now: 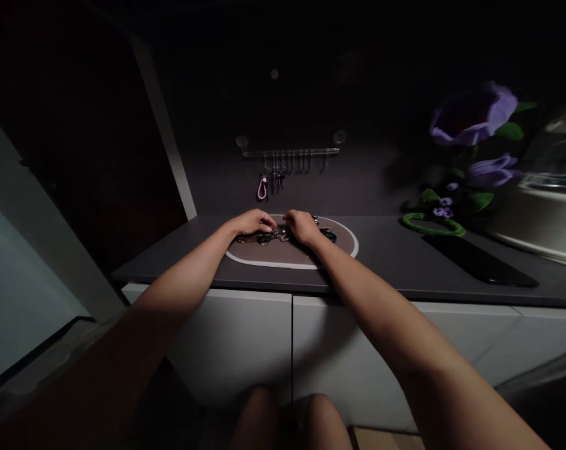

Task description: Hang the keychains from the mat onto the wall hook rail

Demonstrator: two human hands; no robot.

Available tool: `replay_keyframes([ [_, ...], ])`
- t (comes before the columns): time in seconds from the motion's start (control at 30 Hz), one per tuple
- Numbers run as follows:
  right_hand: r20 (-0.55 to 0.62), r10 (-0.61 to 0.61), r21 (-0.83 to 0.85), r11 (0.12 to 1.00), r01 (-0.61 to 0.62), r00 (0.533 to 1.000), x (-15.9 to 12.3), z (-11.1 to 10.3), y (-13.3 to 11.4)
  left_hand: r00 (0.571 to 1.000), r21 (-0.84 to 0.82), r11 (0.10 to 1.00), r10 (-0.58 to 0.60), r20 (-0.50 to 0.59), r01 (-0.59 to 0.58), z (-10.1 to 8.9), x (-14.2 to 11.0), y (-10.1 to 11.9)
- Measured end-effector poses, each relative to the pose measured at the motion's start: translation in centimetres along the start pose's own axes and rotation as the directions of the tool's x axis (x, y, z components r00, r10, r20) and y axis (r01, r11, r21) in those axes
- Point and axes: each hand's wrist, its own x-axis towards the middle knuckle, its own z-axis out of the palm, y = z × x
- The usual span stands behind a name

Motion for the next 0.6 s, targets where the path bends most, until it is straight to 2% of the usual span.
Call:
replay_keyframes([
  [0.2,-0.002,-0.023,0.009,1.000,0.023,1.000,0.0,0.2,-0.1,0.996,0.004,1.000,0.011,0.085,-0.012,-1.5,-0.8,0.5],
  [0.33,-0.002,-0.011,0.005,1.000,0.011,1.000,0.0,0.3,-0.2,0.982,-0.042,0.998,-0.038,0.187,0.046,-2.1,-1.4,0.8],
  [0.6,-0.008,0.000,-0.008,1.000,0.000,1.000,-0.1,0.3,-0.4,0.979,-0.042,0.998,-0.032,0.199,0.041,-1.9,-1.4,0.3],
])
